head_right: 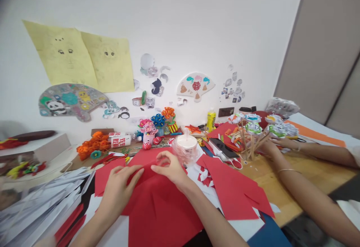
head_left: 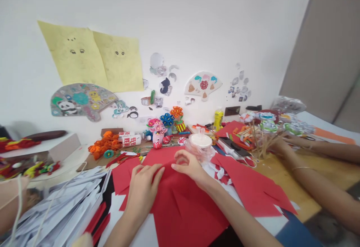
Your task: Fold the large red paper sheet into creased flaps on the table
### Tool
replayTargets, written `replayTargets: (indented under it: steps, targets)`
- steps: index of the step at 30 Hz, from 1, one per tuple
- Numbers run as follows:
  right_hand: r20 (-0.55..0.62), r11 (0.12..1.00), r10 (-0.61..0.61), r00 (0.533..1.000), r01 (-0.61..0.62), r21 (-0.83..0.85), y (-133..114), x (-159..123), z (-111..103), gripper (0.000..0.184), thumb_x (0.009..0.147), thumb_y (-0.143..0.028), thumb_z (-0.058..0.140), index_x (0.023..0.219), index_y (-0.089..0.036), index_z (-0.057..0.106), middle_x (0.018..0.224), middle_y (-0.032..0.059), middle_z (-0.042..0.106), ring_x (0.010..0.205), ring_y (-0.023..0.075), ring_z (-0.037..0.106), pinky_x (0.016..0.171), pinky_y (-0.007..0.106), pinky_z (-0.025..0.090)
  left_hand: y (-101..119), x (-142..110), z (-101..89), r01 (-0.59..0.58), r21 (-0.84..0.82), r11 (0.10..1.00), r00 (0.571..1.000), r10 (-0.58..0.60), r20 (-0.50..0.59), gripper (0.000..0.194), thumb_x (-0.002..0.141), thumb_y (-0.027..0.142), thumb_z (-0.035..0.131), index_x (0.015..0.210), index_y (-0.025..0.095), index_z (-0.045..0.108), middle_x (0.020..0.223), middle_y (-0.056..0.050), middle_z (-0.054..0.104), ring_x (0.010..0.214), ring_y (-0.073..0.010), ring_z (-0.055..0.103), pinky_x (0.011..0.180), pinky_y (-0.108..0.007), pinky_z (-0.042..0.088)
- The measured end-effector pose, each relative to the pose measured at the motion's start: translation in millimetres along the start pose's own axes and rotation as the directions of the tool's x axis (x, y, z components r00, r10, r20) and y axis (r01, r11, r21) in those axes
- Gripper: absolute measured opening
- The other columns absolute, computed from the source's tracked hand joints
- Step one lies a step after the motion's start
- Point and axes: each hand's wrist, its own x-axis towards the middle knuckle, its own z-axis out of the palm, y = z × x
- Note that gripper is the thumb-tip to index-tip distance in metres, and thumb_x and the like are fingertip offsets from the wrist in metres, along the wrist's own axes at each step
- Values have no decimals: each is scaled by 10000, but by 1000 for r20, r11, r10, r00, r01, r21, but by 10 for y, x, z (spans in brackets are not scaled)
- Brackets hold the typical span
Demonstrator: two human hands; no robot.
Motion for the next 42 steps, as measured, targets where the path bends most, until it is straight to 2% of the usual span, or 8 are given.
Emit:
replayTargets:
  steps: [3, 8, 11, 16, 20, 24, 31, 42]
  targets:
    - [70, 999, -26, 997, 29, -31, -26, -11, 15, 449, 624, -413, 740, 992, -200, 597, 969, 41, 612, 860, 164, 567, 786, 287, 431, 15, 7, 12, 24, -75, 997, 998, -20, 52, 337, 900, 355, 326, 880, 211, 629, 859, -39, 709, 704, -182, 598, 801, -361, 380]
    - [157, 1000, -5, 988, 6, -6, -41, -40, 52, 335, 662, -470, 687, 757, -150, 650, 747, 24, 633, 726, 162, 565, 691, 278, 425, 75, 1, 1, 92, -176, 980, 987, -67, 144, 324, 889, 393, 321, 858, 215, 590, 764, -35, 688, 702, -199, 600, 716, -322, 408]
    - [167, 1000, -3, 986, 5, -12, -31, -40, 60, 314, 649, -446, 705, 715, -144, 654, 707, 11, 619, 665, 142, 537, 630, 253, 401, 94, 0, 6, 101, -246, 964, 988, -68, 137, 269, 876, 373, 348, 787, 221, 551, 706, -14, 661, 672, -180, 605, 662, -282, 411]
    - [222, 991, -33, 975, 61, -120, -29, -33, 67, 330, 683, -468, 664, 688, -138, 673, 577, -21, 543, 555, 108, 443, 517, 223, 323, 147, 20, 19, 198, -388, 900, 979, -163, 122, 205, 809, 366, 425, 708, 217, 522, 650, 1, 629, 595, -154, 584, 580, -247, 422]
    - [218, 986, -74, 973, 104, -129, -13, -15, 58, 354, 669, -496, 665, 695, -144, 694, 599, -8, 579, 552, 112, 448, 531, 231, 334, 189, 37, 21, 251, -513, 821, 968, -209, 139, 243, 760, 412, 469, 664, 203, 548, 640, -12, 631, 608, -161, 584, 587, -249, 449]
    - [217, 988, -73, 973, 100, -118, -22, -5, 43, 321, 667, -468, 677, 697, -150, 706, 577, -1, 587, 533, 116, 457, 529, 237, 351, 195, 48, 19, 267, -550, 791, 963, -237, 127, 228, 723, 405, 520, 672, 191, 579, 617, -7, 623, 597, -160, 576, 589, -250, 453]
    - [155, 989, -103, 983, 118, -89, -17, 1, 40, 233, 671, -385, 695, 692, -154, 717, 649, 34, 658, 594, 148, 543, 572, 251, 403, 108, 51, 41, 266, -554, 789, 964, -224, 144, 210, 704, 386, 536, 658, 187, 585, 619, -8, 621, 608, -163, 574, 601, -254, 455]
    - [-65, 992, -108, 992, 104, -71, -24, 45, 1, 288, 629, -439, 711, 658, -152, 700, 663, 51, 670, 638, 169, 576, 626, 278, 437, 56, 59, 3, 264, -583, 769, 964, -230, 133, 214, 690, 375, 535, 655, 174, 599, 650, -27, 633, 629, -169, 582, 622, -265, 466]
